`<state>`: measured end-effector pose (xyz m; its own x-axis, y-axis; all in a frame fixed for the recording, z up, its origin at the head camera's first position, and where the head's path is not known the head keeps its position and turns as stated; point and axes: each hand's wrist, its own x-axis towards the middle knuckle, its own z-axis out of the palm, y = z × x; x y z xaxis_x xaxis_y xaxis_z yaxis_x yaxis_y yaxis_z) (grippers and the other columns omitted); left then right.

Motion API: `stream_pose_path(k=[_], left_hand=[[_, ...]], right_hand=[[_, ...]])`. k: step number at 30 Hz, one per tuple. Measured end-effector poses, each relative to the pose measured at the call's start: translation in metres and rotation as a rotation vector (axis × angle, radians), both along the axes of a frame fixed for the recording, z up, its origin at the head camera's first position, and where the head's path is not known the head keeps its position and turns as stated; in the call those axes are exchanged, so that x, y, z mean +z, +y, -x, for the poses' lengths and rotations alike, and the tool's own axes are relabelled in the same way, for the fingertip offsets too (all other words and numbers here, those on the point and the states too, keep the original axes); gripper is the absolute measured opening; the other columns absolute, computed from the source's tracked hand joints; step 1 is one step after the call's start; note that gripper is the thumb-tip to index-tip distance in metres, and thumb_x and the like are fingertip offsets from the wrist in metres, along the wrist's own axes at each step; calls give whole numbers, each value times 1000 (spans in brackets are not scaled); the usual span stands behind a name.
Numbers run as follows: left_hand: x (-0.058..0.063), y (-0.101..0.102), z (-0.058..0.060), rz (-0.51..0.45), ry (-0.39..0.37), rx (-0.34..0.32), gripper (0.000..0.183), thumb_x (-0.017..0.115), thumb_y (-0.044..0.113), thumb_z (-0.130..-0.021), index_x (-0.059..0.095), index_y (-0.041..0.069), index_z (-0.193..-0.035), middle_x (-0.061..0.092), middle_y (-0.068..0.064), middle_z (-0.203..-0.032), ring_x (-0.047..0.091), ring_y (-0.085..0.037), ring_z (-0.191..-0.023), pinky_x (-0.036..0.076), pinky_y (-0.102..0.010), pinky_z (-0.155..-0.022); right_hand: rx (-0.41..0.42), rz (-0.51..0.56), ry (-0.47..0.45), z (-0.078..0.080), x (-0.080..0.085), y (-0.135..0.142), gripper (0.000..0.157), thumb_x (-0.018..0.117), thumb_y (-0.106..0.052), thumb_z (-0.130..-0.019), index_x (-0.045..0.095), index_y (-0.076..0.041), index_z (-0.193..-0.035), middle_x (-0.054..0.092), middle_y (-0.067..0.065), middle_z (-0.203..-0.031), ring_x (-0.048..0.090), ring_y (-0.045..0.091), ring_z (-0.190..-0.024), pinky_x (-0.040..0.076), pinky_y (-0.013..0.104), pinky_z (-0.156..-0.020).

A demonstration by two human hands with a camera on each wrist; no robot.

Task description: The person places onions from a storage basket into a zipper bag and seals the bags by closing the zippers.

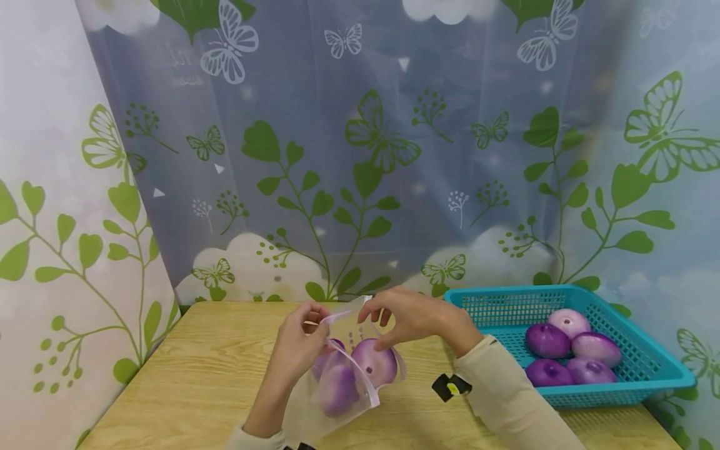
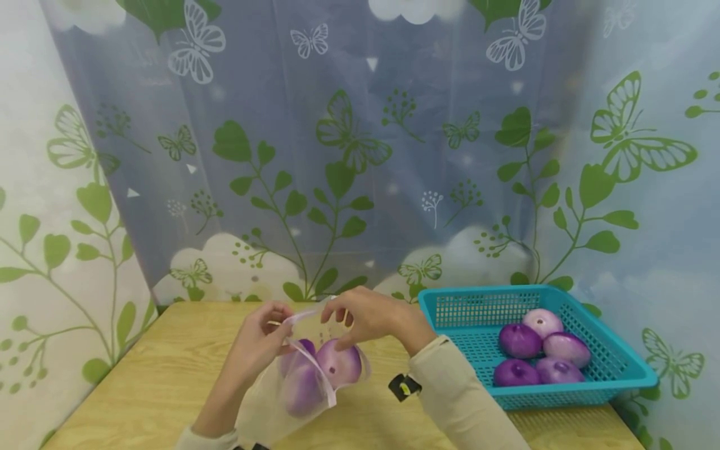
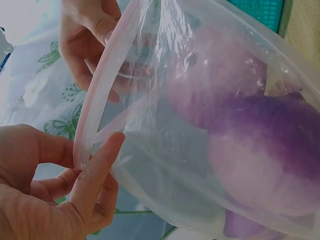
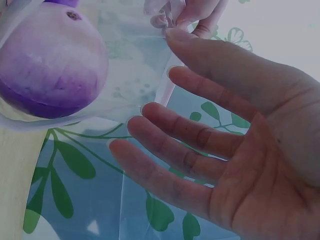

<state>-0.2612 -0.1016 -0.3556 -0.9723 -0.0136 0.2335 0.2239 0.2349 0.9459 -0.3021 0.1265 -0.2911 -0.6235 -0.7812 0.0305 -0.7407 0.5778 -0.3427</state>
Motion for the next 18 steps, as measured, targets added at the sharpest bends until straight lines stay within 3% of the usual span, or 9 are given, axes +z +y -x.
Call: stream_pose_path(k=[12, 18], left_hand=[[1, -2, 1, 12, 18, 30, 10, 60, 0, -97, 64, -1, -107, 64, -20, -107, 65, -24, -88, 67, -27, -65], [1, -3, 1, -3, 22, 26, 9, 60, -2, -97, 64, -1, -106, 64, -20, -106, 66, -27, -90, 67, -28, -65]], right_hand=[[-13, 21, -13, 2, 6, 13, 37, 82, -18, -88, 69, -11, -122, 72, 7, -119, 68, 24, -104, 61, 32, -89], [-42, 14, -18, 5, 7, 25, 37, 81, -18, -89, 70, -9, -123, 73, 6, -117, 68, 23, -104, 60, 28, -88]])
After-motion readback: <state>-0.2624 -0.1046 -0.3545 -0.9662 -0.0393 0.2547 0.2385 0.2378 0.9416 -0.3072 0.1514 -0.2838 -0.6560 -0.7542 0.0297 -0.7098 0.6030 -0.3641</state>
